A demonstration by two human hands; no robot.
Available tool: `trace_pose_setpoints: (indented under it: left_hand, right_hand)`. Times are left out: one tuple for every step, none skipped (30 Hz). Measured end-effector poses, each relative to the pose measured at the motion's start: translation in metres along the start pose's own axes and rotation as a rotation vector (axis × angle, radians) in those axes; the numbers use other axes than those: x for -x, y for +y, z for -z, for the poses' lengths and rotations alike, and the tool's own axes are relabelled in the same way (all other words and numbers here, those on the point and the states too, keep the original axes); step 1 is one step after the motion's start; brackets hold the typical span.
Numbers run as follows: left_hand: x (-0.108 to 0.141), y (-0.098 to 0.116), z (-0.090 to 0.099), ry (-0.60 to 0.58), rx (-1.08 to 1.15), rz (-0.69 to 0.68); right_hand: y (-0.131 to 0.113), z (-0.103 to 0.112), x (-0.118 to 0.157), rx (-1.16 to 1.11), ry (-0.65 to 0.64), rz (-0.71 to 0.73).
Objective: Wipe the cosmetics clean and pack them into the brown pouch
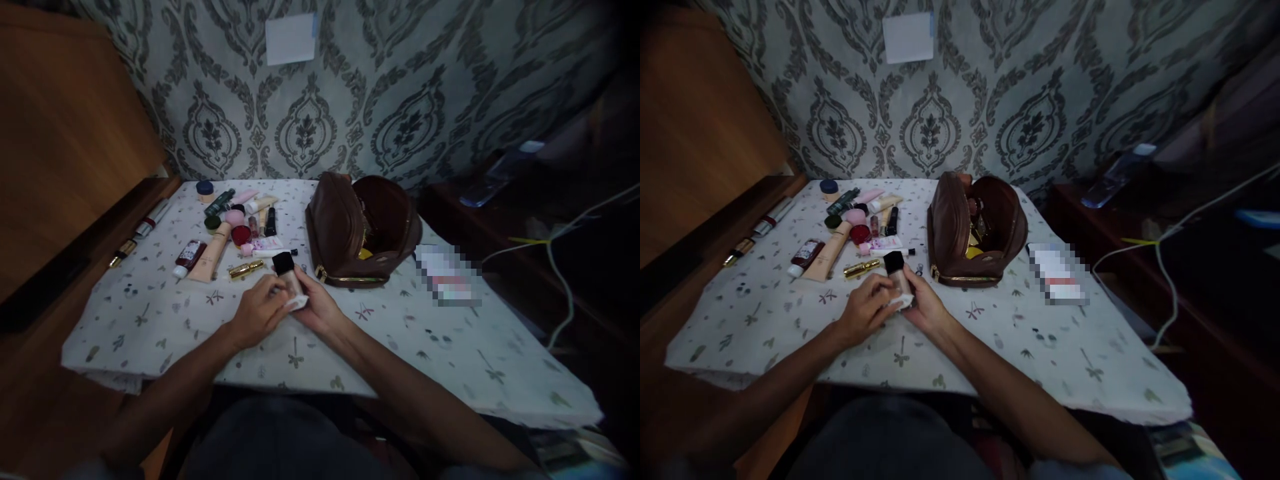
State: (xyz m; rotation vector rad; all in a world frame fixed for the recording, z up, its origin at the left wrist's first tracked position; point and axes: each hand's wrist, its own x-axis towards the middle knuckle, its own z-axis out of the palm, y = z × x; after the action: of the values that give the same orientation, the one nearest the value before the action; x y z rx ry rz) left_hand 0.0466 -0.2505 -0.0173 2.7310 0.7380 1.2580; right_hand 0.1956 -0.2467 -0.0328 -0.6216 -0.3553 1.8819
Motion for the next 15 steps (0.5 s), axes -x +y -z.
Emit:
trace_pose_setpoints:
  left_hand:
    - [0.0007, 0.0026, -0.0012, -0.014, -0.018, -0.063]
    - [0.0013, 0.0045, -0.0021, -0.022, -0.035, -0.113]
    - [0.0016, 0.0057, -0.0029, -0.025, -0.047, -0.144]
    - [0.0017, 0.0062, -0.0033, -0.028, -0.05, -0.153]
    - [0.0016, 0.006, -0.0035, -0.032, -0.039, -0.137]
    - [0.0013, 0.0053, -0.0034, -0.038, -0.014, -0.099]
    - [0.0009, 0.0043, -0.003, -0.043, 0.023, -0.043]
    - [0.0005, 0.0032, -0.0025, -0.046, 0.066, 0.02]
    - [0.0, 0.0021, -0.0018, -0.045, 0.111, 0.085]
    - [-0.0004, 0.0011, -0.0012, -0.04, 0.154, 0.147]
    - [-0.0008, 0.0004, -0.0006, -0.033, 0.192, 0.206]
    - [-0.0011, 0.0, -0.0001, -0.024, 0.223, 0.264]
    - [-0.0013, -0.0002, 0.0003, -0.017, 0.253, 0.327]
    - [-0.0015, -0.0001, 0.0006, -0.013, 0.285, 0.398]
    - [-0.0017, 0.0003, 0.0007, -0.017, 0.325, 0.474]
  right_hand:
    - [-0.0015, 0.0013, -0.0004, -0.007, 0.011, -0.019]
    - [-0.003, 0.0025, -0.0006, -0.016, 0.024, -0.037]
    - [-0.0045, 0.0035, -0.0008, -0.02, 0.036, -0.049]
    - [-0.0058, 0.0044, -0.001, -0.02, 0.044, -0.05]
    - [-0.0069, 0.005, -0.0012, -0.022, 0.049, -0.045]
    - [-0.0076, 0.0053, -0.0015, -0.027, 0.052, -0.035]
    - [-0.0081, 0.0054, -0.0018, -0.035, 0.051, -0.024]
    - [-0.0083, 0.0052, -0.0021, -0.046, 0.05, -0.014]
    - [-0.0085, 0.0048, -0.0023, -0.056, 0.046, -0.008]
    - [-0.0086, 0.0043, -0.0023, -0.065, 0.04, -0.001]
    - [-0.0087, 0.0037, -0.0022, -0.071, 0.032, 0.007]
    - [-0.0091, 0.0029, -0.002, -0.073, 0.023, 0.019]
    - [-0.0095, 0.0022, -0.0017, -0.069, 0.012, 0.036]
    - [-0.0102, 0.0015, -0.0014, -0.06, -0.001, 0.056]
    - [-0.011, 0.0008, -0.001, -0.048, -0.014, 0.075]
